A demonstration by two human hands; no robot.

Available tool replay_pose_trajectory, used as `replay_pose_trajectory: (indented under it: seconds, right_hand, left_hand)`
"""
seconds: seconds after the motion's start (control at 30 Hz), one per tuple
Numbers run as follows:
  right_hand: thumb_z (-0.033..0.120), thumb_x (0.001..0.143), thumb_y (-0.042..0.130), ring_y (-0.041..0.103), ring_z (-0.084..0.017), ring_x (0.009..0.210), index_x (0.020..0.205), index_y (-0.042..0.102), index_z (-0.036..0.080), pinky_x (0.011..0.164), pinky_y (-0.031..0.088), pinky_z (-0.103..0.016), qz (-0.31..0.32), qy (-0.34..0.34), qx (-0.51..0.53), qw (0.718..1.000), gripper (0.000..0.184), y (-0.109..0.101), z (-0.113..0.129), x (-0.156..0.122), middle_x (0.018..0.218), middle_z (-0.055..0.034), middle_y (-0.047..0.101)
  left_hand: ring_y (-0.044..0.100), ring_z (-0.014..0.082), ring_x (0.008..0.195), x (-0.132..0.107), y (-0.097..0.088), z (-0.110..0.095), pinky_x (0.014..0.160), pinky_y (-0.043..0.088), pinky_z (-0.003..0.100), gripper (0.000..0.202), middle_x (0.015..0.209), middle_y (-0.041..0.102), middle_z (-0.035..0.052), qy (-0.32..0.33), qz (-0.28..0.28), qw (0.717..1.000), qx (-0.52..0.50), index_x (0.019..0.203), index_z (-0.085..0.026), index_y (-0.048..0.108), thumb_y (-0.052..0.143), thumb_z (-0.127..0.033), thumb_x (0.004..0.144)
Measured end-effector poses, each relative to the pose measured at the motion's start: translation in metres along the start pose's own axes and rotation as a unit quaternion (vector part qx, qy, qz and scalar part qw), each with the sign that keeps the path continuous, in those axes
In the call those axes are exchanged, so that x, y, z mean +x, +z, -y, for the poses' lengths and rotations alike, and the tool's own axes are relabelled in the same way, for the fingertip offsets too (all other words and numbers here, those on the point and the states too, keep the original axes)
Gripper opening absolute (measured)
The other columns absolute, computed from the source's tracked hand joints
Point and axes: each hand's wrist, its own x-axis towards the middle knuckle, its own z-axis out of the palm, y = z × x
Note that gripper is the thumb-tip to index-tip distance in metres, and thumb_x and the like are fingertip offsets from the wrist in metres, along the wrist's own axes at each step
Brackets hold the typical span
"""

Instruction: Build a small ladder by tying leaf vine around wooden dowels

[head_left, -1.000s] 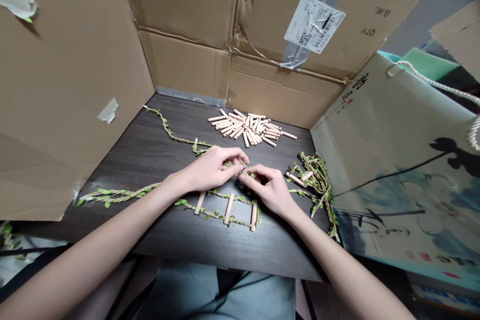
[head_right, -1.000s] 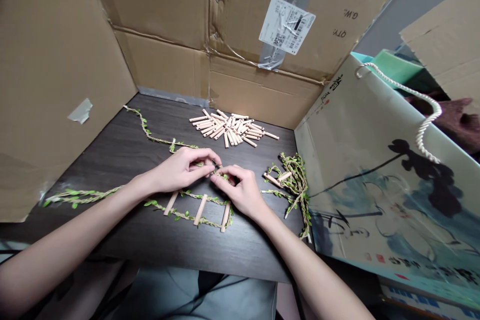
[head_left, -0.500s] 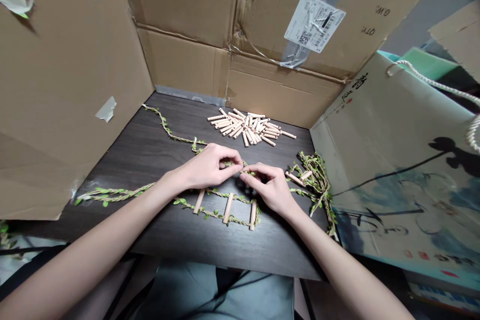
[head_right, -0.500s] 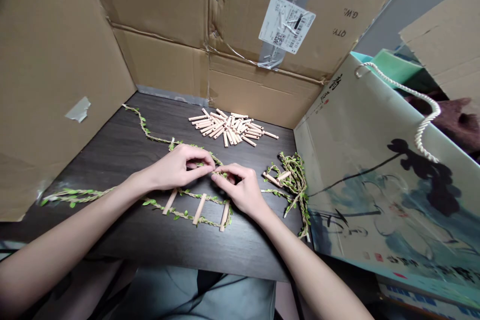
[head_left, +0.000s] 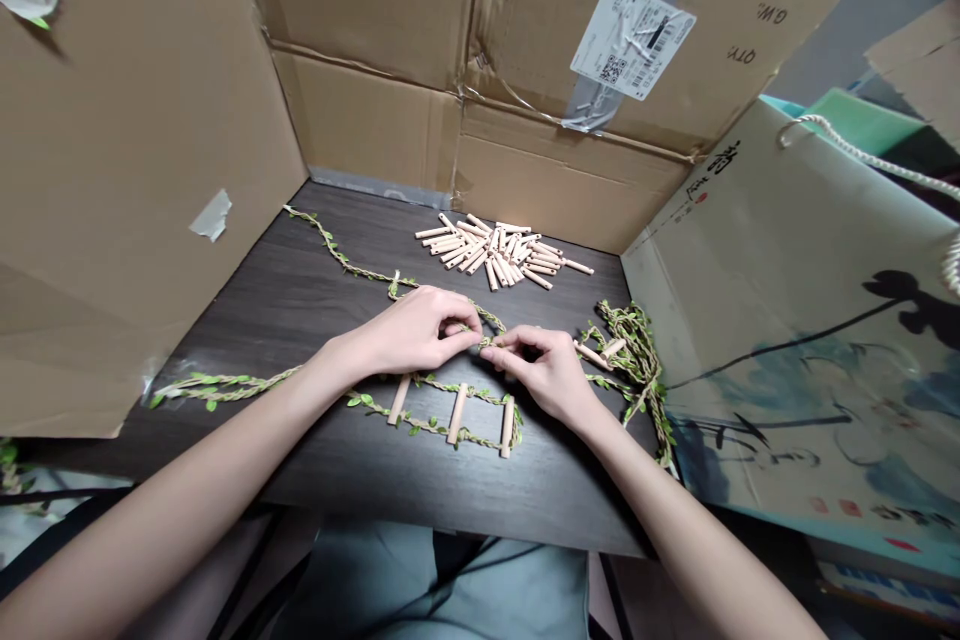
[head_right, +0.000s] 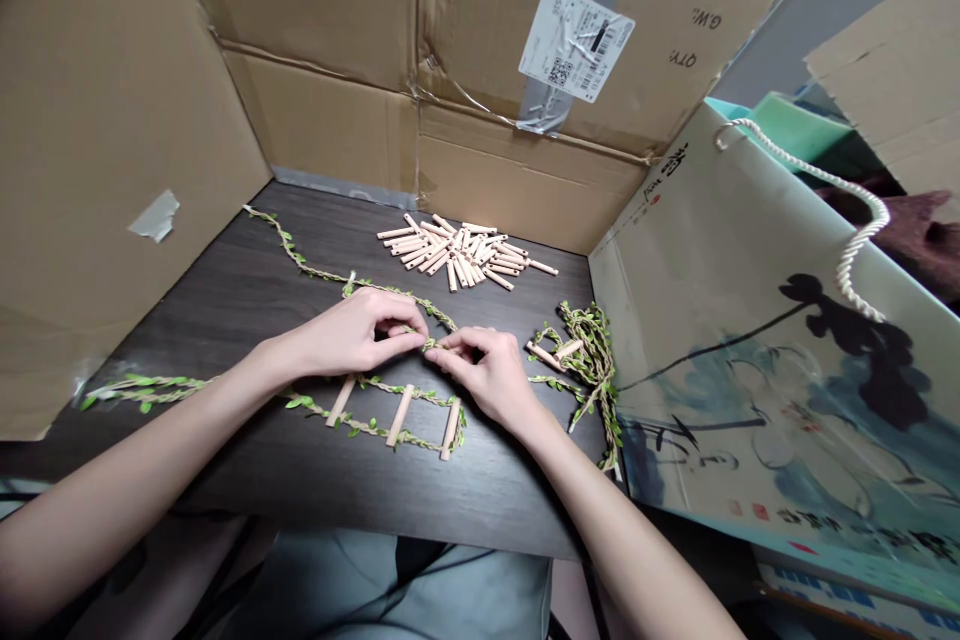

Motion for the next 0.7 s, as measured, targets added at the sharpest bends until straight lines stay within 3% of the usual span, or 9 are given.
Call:
replay_pose_trajectory:
  seconds: [0.37,0.7]
  right_hand:
    - [0.047,0.09,0.076,0.048,-0.013,0.059,0.078,0.074,0.017,0.057,0.034,-0.026,0.017,0.014,0.017,1.0,0.033,-0.0012,0.0029,0.0006,0.064,-0.0006,0.063]
    - [0.049,0.089,0.076,0.046,-0.012,0.058,0.077,0.073,0.017,0.055,0.033,-0.025,0.017,0.014,0.022,1.0,0.035,-0.0016,0.0003,0.001,0.062,0.0006,0.061]
  left_hand:
    - [0.056,0.0143,0.069,-0.0015,-0.0058,0.001,0.064,0.036,0.025,0.025,0.078,0.071,0.0028,-0.032,0.018,0.999,-0.028,0.089,-0.016,0.077,0.06,-0.034,0.095]
    - [0.05,0.0126,0.064,-0.0017,-0.0074,0.0019,0.063,0.035,0.024,0.026,0.069,0.063,-0.0002,-0.022,0.021,0.999,-0.031,0.089,-0.016,0.077,0.061,-0.036,0.095]
